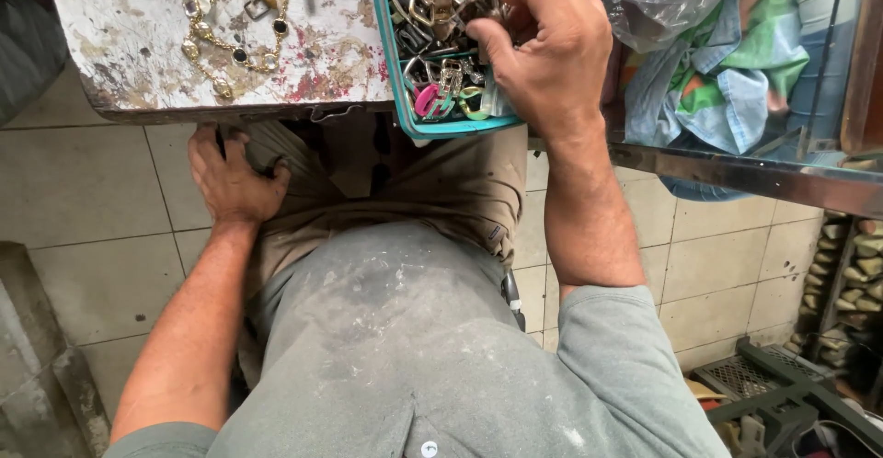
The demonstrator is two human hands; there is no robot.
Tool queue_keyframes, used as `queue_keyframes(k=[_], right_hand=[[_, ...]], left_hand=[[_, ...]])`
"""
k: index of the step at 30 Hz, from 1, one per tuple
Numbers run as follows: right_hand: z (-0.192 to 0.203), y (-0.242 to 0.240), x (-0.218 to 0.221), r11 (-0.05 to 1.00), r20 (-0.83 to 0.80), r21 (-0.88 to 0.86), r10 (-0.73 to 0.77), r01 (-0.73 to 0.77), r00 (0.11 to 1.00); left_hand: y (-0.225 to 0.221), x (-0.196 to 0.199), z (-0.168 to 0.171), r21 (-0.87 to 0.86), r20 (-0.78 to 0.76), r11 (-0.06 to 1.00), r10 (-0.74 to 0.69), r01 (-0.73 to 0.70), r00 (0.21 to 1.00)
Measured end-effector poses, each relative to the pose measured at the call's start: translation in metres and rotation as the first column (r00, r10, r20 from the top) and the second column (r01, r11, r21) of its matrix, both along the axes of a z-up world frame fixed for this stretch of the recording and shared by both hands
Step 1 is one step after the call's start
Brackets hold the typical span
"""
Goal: The person is sorting through a container of small metal parts and using pliers to adjust or repair metal buckles and jewelry components.
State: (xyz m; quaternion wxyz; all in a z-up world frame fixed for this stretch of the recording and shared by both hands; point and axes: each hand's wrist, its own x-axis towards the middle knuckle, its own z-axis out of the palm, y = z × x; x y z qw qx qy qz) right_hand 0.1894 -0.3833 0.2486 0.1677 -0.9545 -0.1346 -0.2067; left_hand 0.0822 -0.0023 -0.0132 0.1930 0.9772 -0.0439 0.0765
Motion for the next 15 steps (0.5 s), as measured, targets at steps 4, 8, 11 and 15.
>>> queue_keyframes(k=[4, 8, 11, 15], right_hand=[[0.008, -0.003, 0.003, 0.970, -0.045, 0.226, 0.103, -0.090, 0.994], [0.003, -0.006, 0.001, 0.819, -0.080, 0.568, 0.145, -0.074, 0.986], [0.001, -0.003, 0.000, 0.744, -0.022, 0.662, 0.140, -0.091, 0.990], [0.006, 0.003, -0.004, 0.805, -0.012, 0.588, 0.113, -0.084, 0.994]], left_hand=[[-0.001, 0.003, 0.000, -0.001, 0.027, 1.000, -0.013, 0.013, 1.000], [-0.002, 0.003, 0.003, 0.004, 0.048, 1.000, -0.014, 0.014, 0.999], [-0.002, 0.002, 0.003, -0.008, 0.048, 1.000, -0.005, 0.005, 0.999], [-0.005, 0.010, 0.009, 0.003, 0.163, 1.000, -0.020, 0.019, 0.986]])
